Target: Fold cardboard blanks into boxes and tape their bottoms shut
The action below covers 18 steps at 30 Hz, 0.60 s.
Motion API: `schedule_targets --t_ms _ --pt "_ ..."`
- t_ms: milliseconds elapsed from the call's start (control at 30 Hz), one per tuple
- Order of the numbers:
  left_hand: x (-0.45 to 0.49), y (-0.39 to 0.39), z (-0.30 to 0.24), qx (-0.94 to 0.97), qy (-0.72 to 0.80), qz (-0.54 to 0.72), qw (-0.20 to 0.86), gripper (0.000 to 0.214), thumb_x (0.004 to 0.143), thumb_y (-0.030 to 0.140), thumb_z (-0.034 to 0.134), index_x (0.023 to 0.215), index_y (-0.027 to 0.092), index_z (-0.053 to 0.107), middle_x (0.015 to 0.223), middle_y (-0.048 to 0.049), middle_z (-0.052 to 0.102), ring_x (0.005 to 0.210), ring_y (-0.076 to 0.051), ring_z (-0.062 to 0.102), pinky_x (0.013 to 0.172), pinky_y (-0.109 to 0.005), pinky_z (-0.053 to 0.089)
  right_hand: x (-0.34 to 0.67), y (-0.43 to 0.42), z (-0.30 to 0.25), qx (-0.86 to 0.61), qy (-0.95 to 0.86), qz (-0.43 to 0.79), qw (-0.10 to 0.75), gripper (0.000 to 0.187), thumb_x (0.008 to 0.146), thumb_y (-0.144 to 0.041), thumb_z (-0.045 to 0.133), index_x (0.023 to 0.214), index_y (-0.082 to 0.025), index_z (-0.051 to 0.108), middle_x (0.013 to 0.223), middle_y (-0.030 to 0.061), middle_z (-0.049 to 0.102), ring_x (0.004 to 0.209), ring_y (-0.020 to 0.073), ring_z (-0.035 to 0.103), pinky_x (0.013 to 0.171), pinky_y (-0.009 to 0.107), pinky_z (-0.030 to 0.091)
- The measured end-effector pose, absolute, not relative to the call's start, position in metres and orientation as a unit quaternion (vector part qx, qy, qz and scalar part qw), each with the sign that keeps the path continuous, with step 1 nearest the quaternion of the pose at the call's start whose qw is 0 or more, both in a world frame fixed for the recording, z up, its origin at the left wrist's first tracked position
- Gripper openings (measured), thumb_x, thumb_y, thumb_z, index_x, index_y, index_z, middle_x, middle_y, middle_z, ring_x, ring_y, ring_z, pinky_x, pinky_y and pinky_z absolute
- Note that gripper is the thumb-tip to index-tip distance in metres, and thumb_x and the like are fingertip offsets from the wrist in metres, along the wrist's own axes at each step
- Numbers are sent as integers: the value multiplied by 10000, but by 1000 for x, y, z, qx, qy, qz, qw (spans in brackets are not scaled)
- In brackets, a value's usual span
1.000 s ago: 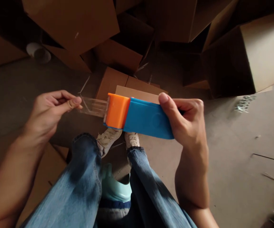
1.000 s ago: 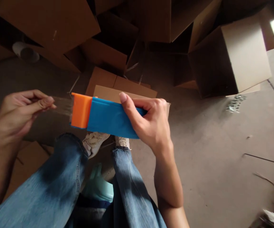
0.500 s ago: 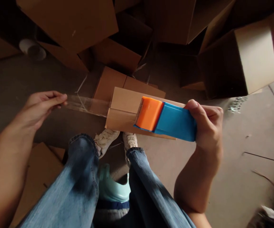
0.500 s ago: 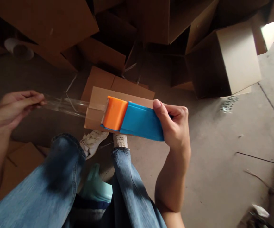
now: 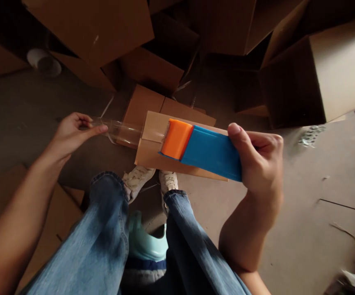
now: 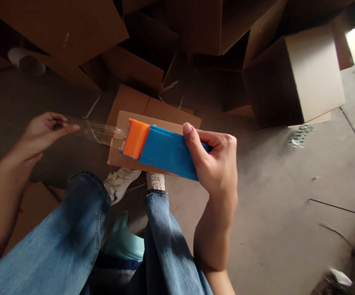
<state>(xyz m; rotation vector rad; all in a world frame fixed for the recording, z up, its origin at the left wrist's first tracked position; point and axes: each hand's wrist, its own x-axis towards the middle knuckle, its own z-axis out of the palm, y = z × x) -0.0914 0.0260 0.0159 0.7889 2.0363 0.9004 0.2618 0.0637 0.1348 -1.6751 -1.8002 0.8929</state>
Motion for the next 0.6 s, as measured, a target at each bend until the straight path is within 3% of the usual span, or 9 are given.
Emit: schedule_targets --t_ms 333,600 --pt "-83 29 13 308 835 268 367 393 539 272 817 783 207 515 786 44 504 738 -118 468 699 -260 354 247 64 138 -617 -698 284 226 623 955 -487 564 473 -226 267 526 -51 166 510 86 170 470 283 159" --pt "-83 33 4 330 836 225 376 429 544 387 810 808 209 523 779 34 513 732 -133 465 646 -260 350 247 63 138 -616 -693 294 231 610 944 -491 573 445 -209 362 529 -59 188 532 85 173 481 270 163"
